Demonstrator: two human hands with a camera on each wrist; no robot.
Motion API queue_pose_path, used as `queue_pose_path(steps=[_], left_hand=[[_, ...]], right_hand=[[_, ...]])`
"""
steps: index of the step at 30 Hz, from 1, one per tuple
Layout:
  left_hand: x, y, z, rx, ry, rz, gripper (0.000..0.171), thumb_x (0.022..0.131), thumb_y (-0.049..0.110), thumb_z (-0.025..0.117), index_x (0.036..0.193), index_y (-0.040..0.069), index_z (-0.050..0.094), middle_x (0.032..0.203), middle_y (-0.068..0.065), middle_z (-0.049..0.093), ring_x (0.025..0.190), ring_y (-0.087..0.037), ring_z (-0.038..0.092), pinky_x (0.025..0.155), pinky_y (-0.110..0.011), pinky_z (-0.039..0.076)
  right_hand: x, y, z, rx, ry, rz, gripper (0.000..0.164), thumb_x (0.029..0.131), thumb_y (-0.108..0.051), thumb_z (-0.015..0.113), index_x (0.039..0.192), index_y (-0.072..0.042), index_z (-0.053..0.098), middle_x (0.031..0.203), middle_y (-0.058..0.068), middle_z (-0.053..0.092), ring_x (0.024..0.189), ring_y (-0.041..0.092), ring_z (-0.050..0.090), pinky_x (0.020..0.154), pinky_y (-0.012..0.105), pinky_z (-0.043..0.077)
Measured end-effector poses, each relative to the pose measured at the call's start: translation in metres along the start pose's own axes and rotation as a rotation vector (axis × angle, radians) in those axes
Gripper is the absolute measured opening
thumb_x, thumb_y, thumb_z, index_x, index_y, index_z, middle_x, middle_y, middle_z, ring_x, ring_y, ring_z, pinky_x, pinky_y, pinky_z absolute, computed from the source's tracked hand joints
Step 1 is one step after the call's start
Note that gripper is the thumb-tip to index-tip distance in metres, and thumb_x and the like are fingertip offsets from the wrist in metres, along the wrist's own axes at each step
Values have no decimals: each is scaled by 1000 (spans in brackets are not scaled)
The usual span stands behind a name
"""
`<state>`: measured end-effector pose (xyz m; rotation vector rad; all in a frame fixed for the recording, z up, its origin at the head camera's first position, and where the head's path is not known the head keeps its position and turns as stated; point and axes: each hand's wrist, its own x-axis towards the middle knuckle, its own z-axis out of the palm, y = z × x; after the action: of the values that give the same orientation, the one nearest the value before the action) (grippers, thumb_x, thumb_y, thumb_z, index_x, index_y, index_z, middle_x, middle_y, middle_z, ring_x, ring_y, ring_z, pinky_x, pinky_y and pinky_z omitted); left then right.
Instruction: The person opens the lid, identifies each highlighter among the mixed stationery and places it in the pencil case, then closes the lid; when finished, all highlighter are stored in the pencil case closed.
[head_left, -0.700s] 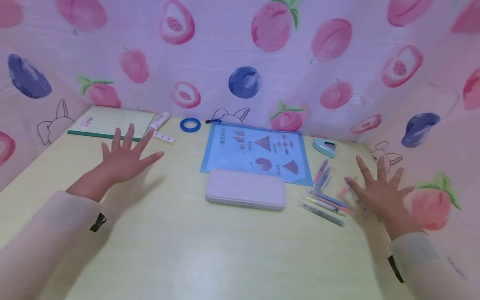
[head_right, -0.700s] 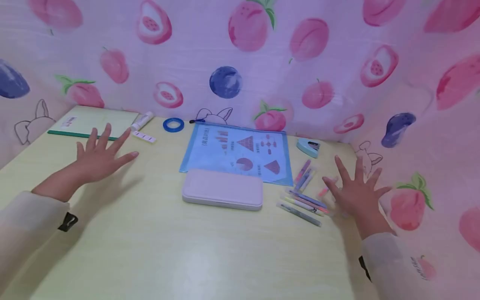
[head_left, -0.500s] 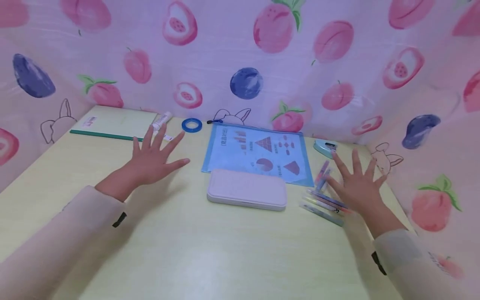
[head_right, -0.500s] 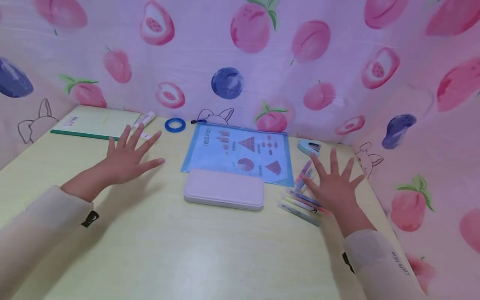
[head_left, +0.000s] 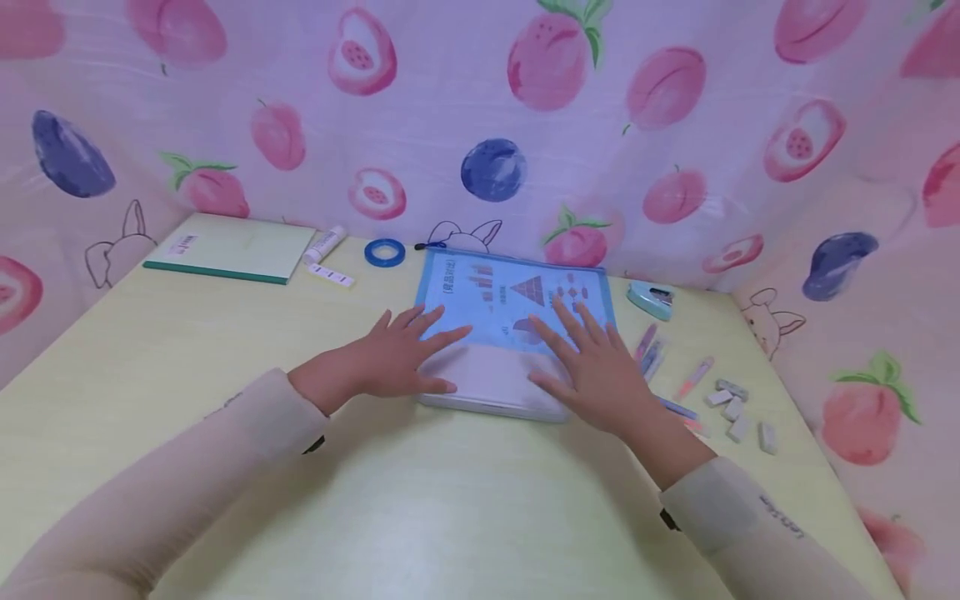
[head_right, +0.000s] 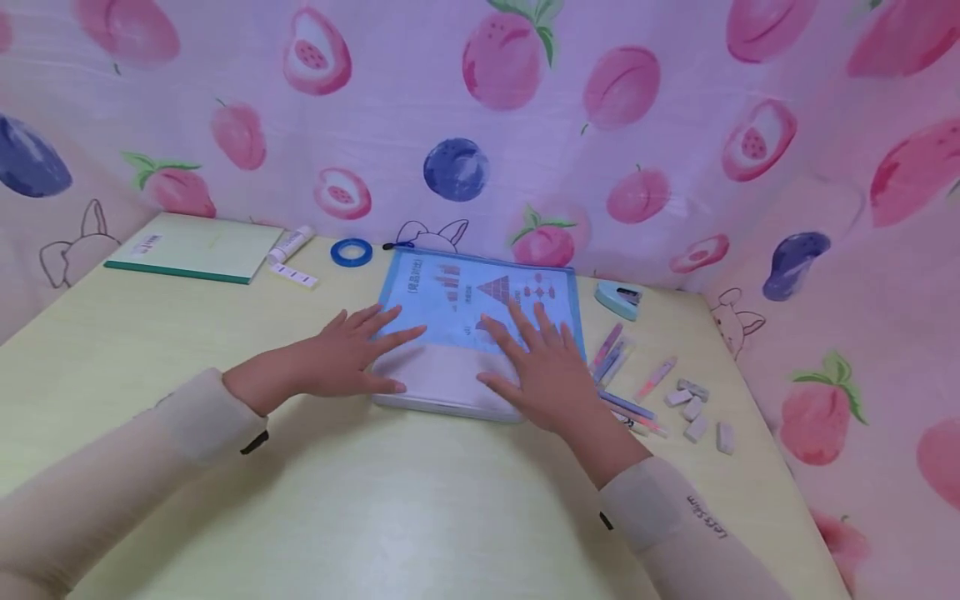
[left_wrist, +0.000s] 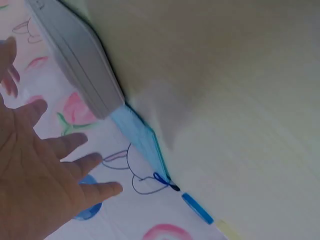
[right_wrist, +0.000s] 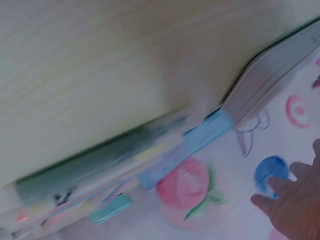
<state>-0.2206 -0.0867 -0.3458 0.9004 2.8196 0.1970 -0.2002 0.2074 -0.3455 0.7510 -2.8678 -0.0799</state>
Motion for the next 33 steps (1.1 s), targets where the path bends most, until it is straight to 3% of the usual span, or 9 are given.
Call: queue_pose_path(steps=[3,6,14,21,28,33], left_hand=[[4,4,4,1,-54,39,82,76,65,52,143,37,16,149,-9,14,135,-35,10,103,-60,13],[5,6,7,-1,-68,47,84,73,60,62,143,33,23,147,-9,23,133,-33,18,103,-55,21],[8,3,10,-53,-75,-14,87,69,50,71,142,27,29,139,-4,33,122,-22,34,97,-41,37],[14,1,12,-57,-86,-19,85,69,48,73,140,27,31,133,0,37,115,-16,39,94,-34,41],[18,1,16,8,-48,-10,85,68,50,72,139,27,33,130,1,40,111,-14,42,92,-32,42],[20,3,14,38,-58,-15,85,66,52,72,139,27,35,126,0,43,107,-14,44,89,-33,44]], right_hand=[[4,-20,0,-32,-25,-89,79,82,-72,26,145,-29,9,151,-1,5,137,23,6,106,52,17],[7,-36,1,-64,-59,-122,81,80,-71,33,145,-25,17,149,1,18,135,21,18,103,49,26],[11,-58,9,-112,-121,-152,66,79,-58,53,136,-26,40,136,2,44,122,20,43,91,42,43],[11,-67,15,-175,-146,-188,60,82,-43,58,133,-15,44,132,6,49,116,24,49,84,39,48],[13,-71,14,-240,-158,-204,60,84,-41,56,132,-9,44,130,11,50,113,27,52,78,40,51],[18,-72,13,-273,-198,-228,59,85,-40,53,132,-6,43,129,14,50,111,29,53,77,39,51]])
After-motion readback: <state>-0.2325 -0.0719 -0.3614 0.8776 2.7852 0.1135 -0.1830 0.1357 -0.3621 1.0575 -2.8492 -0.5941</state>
